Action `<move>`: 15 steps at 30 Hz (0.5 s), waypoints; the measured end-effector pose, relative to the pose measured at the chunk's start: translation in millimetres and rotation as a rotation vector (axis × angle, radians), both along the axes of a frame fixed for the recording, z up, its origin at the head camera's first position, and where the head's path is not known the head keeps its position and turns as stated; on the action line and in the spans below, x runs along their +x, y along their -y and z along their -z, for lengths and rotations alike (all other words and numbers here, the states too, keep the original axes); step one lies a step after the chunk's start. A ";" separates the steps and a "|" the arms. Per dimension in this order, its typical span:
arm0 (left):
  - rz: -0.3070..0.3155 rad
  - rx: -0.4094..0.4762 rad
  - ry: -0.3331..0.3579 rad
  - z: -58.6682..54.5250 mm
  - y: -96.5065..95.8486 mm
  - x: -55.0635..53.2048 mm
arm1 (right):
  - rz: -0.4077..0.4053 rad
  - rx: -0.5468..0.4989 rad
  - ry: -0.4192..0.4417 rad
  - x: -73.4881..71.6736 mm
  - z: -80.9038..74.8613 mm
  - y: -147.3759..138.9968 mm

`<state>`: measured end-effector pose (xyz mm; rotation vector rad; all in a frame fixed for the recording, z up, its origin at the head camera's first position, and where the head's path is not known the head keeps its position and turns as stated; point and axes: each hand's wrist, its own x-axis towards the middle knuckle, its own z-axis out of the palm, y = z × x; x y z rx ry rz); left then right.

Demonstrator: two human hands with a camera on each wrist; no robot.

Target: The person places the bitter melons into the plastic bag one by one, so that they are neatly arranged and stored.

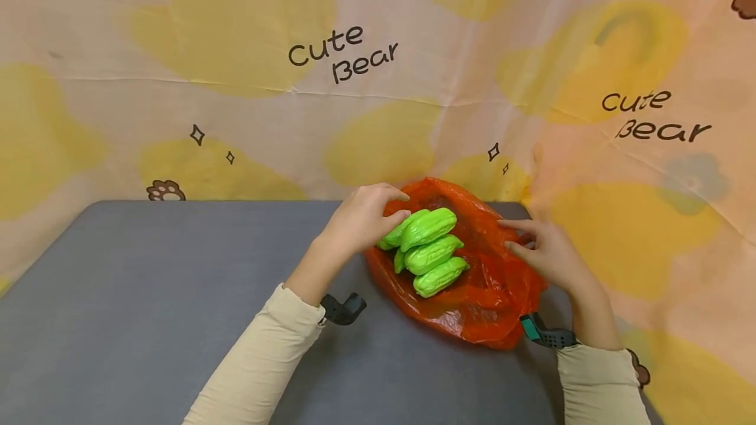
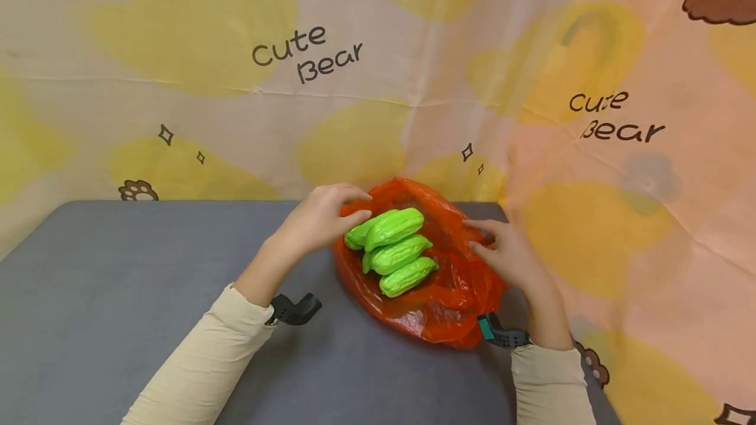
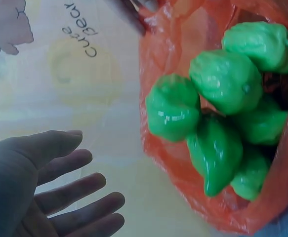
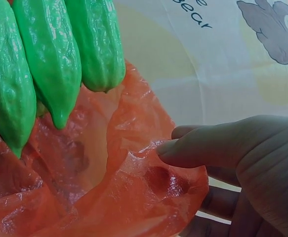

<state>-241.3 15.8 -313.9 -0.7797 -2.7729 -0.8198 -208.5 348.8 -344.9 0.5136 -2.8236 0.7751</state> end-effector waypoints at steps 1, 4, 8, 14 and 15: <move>-0.006 0.000 0.003 -0.3 2.7 0.3 | -0.001 -0.001 -0.001 0.5 0.6 -0.1; -0.019 0.008 0.008 0.5 10.8 1.5 | -0.003 -0.011 -0.002 2.2 3.0 0.1; -0.038 0.024 0.015 5.7 21.4 2.2 | 0.003 -0.020 -0.001 5.4 4.4 0.2; -0.082 0.035 0.039 8.6 38.1 3.3 | 0.020 -0.006 0.001 5.5 1.5 1.7; -0.090 0.035 0.045 8.4 41.0 3.7 | 0.022 -0.001 -0.001 5.1 0.9 2.1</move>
